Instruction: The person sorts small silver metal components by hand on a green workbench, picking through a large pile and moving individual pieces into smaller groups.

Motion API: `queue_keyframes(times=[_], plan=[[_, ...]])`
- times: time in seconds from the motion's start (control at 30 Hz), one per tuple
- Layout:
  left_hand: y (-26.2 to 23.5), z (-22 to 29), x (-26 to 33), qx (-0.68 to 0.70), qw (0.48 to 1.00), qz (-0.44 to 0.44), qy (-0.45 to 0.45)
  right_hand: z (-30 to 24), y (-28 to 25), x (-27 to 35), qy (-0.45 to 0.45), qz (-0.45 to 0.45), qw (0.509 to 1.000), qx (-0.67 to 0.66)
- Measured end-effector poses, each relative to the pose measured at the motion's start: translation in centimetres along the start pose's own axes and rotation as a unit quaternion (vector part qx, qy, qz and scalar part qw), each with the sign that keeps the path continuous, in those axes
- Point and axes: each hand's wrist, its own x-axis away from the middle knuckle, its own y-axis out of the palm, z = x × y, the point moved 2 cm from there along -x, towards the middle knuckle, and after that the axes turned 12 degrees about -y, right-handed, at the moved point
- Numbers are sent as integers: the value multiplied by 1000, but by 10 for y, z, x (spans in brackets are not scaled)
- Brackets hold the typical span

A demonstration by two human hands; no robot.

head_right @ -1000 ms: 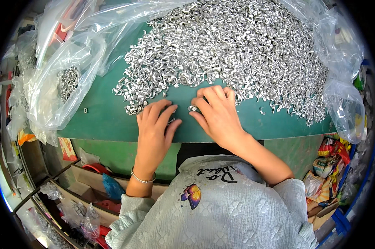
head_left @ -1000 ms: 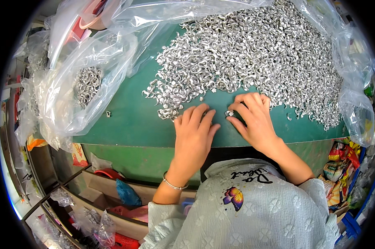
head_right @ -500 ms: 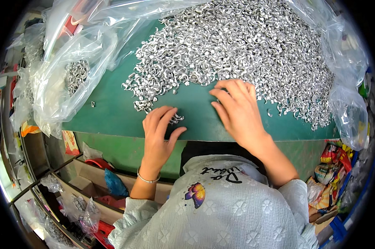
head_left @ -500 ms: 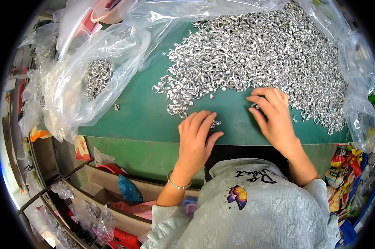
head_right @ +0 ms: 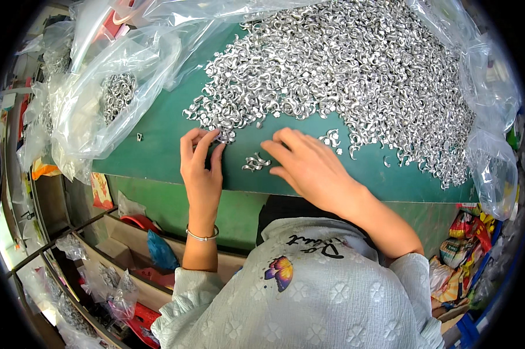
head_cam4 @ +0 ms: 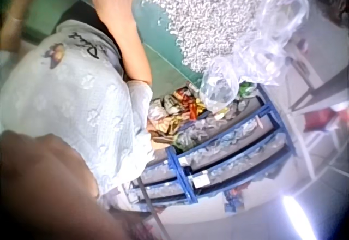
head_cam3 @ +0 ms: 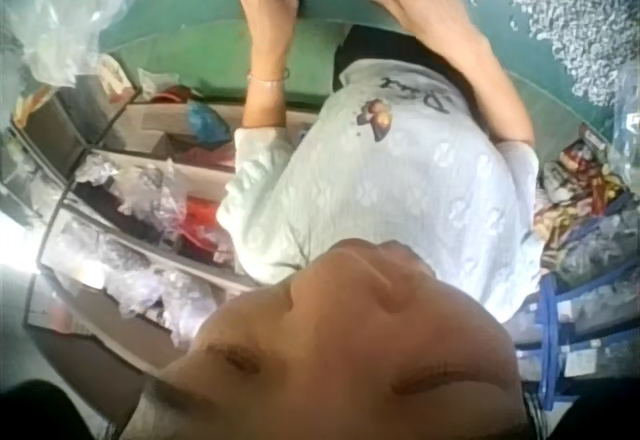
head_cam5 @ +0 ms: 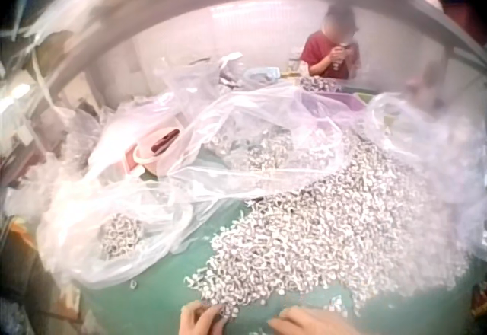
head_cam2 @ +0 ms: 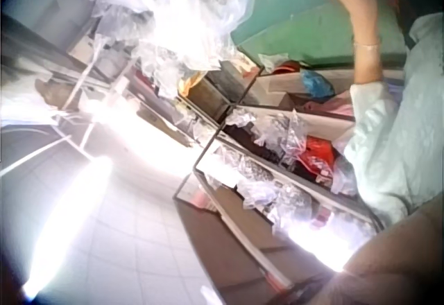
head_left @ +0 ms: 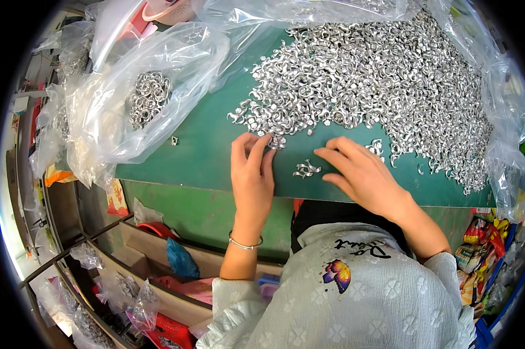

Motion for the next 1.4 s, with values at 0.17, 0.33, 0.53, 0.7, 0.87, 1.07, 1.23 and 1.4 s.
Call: queue_keyframes(times=[0.17,0.33,0.53,0.7,0.87,1.07,1.23,1.4], plan=[[-1,19,20,-10,1000,27,-7,3,-1,7,53,-37,997,-31],[20,32,40,-5,996,-77,46,7,-4,-2,32,27,999,-34],[40,39,45,59,992,-97,49,19,-21,7,37,68,997,-2],[52,47,47,67,986,-138,72,28,-16,36,-19,40,989,141],[61,56,51,62,979,-173,87,49,-25,82,-28,79,980,179],[84,76,58,70,964,-234,108,63,-53,114,-10,90,948,307],[101,92,61,63,954,-261,133,73,-68,122,-4,112,927,359],[84,89,47,92,968,-201,118,70,-78,115,48,176,933,309]])
